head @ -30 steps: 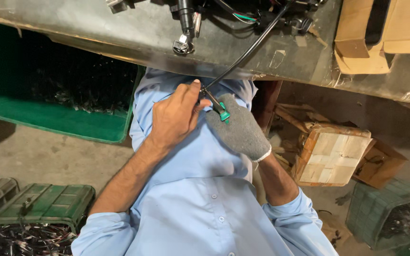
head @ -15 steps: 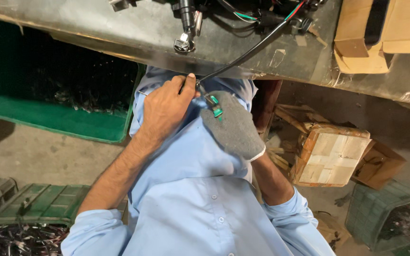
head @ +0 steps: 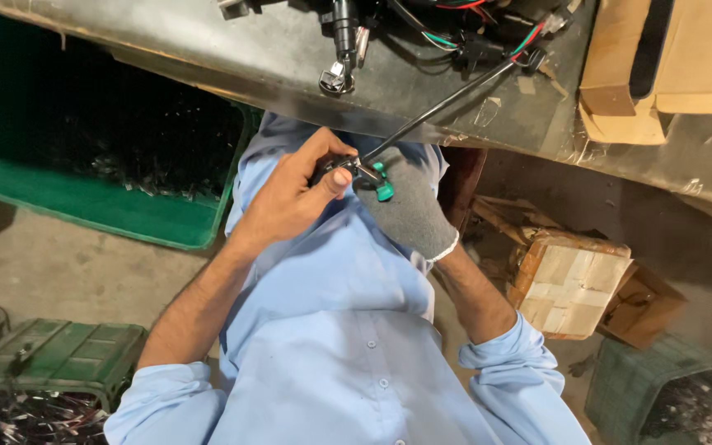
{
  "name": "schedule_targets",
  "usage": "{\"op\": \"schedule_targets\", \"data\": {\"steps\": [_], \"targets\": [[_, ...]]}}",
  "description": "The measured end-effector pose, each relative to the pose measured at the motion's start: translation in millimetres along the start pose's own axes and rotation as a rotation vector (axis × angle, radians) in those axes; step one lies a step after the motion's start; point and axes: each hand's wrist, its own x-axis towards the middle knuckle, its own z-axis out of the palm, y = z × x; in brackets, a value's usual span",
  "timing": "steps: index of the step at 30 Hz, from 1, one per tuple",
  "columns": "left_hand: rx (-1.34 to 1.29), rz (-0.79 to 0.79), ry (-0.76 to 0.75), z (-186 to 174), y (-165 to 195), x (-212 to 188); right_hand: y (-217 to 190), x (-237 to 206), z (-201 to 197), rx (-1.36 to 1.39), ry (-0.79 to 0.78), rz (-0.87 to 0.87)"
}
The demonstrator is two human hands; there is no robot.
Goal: The person picks a black cable from a pile of wire harnesses on the workbench, holds a connector, and works the wire ends into the connector housing, using pliers at times to assist. They repeat the fitting process on successive harnesses, placing completed ones back on the bench.
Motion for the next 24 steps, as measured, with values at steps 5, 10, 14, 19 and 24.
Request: {"op": "schedule_targets", "data": {"steps": [5, 10, 14, 19, 24], "targets": [[-0.194, 0.091, 0.018, 10, 2, 0, -3, -3, -2, 0.019, 0.029, -0.047], [0.606, 0.387, 0.299, 15, 13, -3, -16, -16, -3, 0.07, -0.02, 0.02], [0.422, 0.464, 0.448, 12, 9, -12, -29, -15, -19, -0.07, -0.088, -0.082], [0.424, 0.318, 0.729, -19, -20, -22, -41, -4, -59, -0.547, 0.273, -0.324], [0.136, 0.024, 0.923, -49, -31, -16, -38, 22, -93, -0.651, 0.525, -0.579]]}}
